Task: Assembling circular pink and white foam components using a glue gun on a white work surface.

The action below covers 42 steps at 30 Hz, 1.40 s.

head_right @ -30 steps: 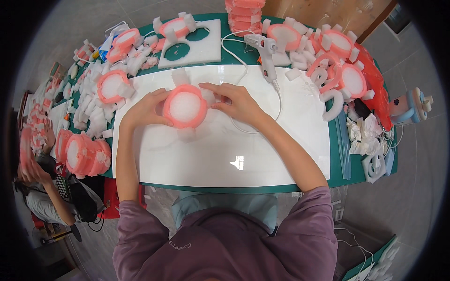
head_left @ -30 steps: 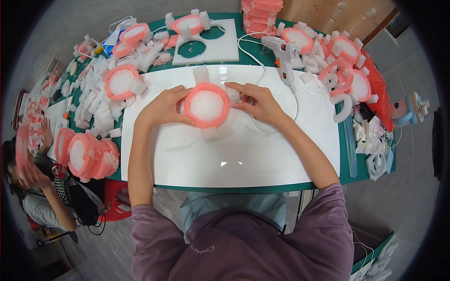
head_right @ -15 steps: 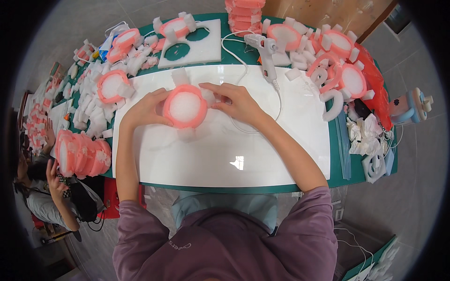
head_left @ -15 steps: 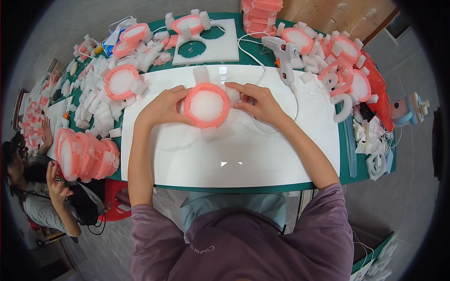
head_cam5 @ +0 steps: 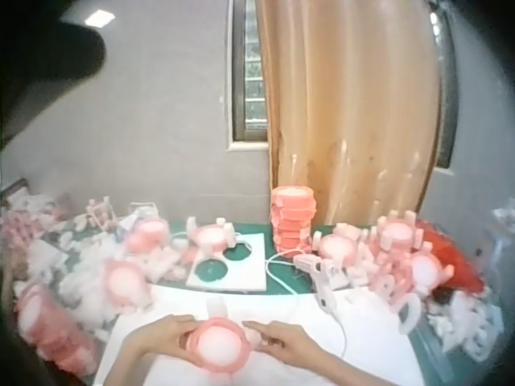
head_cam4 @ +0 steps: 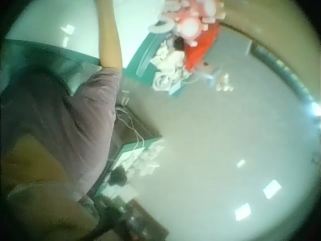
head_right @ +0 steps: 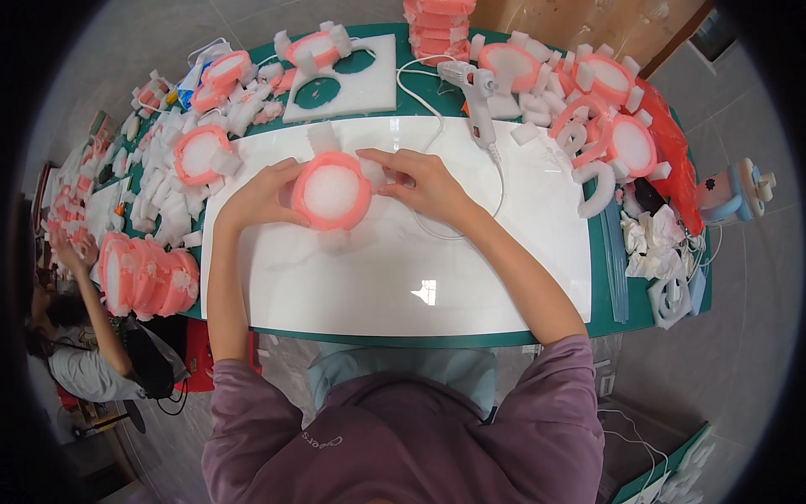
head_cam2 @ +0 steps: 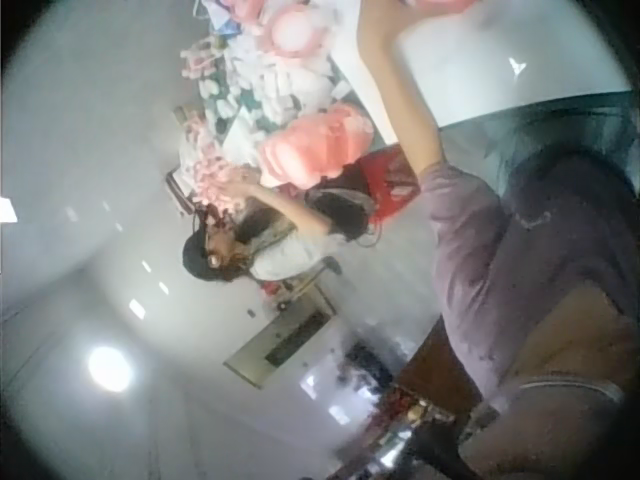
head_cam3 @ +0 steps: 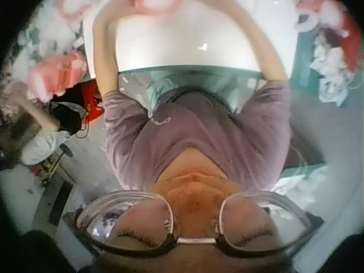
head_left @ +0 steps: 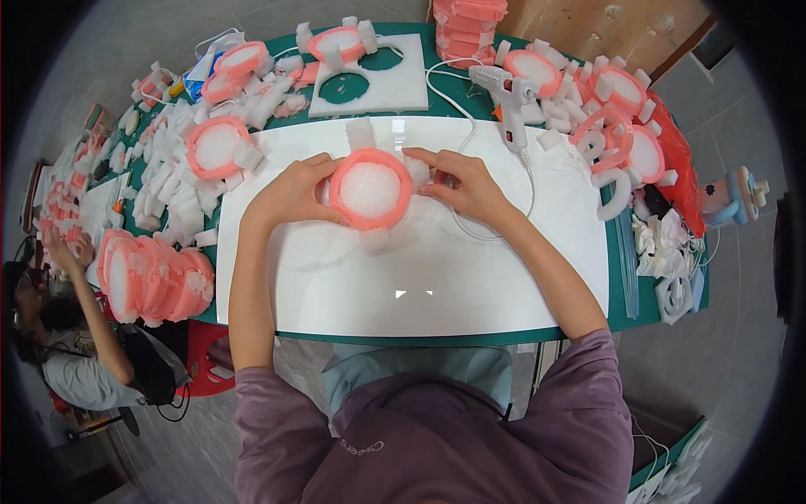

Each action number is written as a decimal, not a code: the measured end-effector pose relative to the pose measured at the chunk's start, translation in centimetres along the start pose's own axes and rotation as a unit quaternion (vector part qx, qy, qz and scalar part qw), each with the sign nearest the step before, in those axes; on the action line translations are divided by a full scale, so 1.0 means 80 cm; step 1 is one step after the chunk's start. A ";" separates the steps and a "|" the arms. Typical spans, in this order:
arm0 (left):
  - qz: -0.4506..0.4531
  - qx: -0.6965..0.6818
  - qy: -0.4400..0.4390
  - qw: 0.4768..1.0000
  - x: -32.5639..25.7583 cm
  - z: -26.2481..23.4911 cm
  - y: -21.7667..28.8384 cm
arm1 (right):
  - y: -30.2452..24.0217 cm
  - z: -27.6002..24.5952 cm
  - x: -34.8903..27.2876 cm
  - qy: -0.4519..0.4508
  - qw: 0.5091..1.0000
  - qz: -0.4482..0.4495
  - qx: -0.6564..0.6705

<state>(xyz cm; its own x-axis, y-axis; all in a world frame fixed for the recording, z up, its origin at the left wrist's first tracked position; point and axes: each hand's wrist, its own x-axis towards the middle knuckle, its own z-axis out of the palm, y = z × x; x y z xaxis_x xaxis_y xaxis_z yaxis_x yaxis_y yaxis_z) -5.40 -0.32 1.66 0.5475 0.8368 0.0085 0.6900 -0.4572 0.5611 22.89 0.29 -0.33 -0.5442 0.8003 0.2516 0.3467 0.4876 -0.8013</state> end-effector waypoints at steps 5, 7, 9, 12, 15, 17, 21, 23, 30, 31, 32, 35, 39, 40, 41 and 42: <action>0.001 -0.001 0.001 1.000 0.000 0.001 -0.001 | 0.000 0.000 0.000 0.002 1.000 -0.002 -0.001; 0.000 0.003 0.000 1.000 0.000 0.000 0.000 | 0.000 0.000 0.000 -0.001 1.000 -0.001 -0.002; -0.001 0.007 -0.001 1.000 0.000 0.000 0.000 | 0.000 0.000 0.000 0.001 1.000 -0.005 -0.001; 0.001 0.000 0.000 1.000 0.000 0.000 -0.001 | -0.001 -0.001 0.000 0.001 1.000 -0.006 -0.001; 0.003 -0.004 0.000 1.000 0.000 0.000 -0.001 | 0.000 0.000 0.000 0.000 1.000 -0.004 -0.002; -0.003 0.001 -0.003 1.000 0.000 -0.001 0.001 | 0.000 0.000 0.000 0.001 1.000 -0.005 -0.001; -0.004 0.006 -0.002 1.000 0.000 -0.001 0.003 | -0.002 -0.001 0.000 0.001 1.000 -0.006 -0.002; -0.003 0.003 -0.001 1.000 0.000 -0.001 0.002 | -0.002 -0.001 0.000 0.000 1.000 -0.006 -0.002; -0.008 -0.002 -0.009 1.000 0.000 -0.002 0.003 | -0.002 -0.001 0.000 -0.001 1.000 0.000 0.000; -0.003 -0.001 -0.007 1.000 0.000 -0.002 0.002 | -0.002 0.000 0.000 0.001 1.000 -0.001 -0.001; 0.001 -0.001 -0.004 1.000 0.000 -0.002 0.002 | -0.001 0.000 0.000 -0.002 1.000 -0.002 -0.001; -0.002 -0.005 -0.008 1.000 -0.001 -0.004 0.007 | 0.001 0.000 0.000 0.003 1.000 -0.009 -0.006; 0.004 -0.010 0.000 1.000 -0.001 -0.001 0.001 | 0.000 0.002 0.001 0.012 1.000 -0.007 -0.008; 0.006 -0.002 0.002 1.000 -0.001 0.000 0.000 | 0.000 0.002 0.001 0.014 1.000 -0.006 -0.008; 0.009 0.005 0.003 1.000 -0.002 0.000 0.000 | 0.000 0.002 0.001 0.012 1.000 -0.006 -0.008; 0.008 0.005 0.004 1.000 -0.002 0.000 0.000 | 0.000 0.002 0.002 0.013 1.000 -0.007 -0.012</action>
<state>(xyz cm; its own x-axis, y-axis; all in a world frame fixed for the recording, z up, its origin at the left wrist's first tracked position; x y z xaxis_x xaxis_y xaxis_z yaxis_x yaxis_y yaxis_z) -5.50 -0.41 1.66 0.5547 0.8317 0.0240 0.6862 -0.4736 0.5521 22.70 0.32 -0.35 -0.5293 0.8018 0.2775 0.3570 0.5072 -0.7844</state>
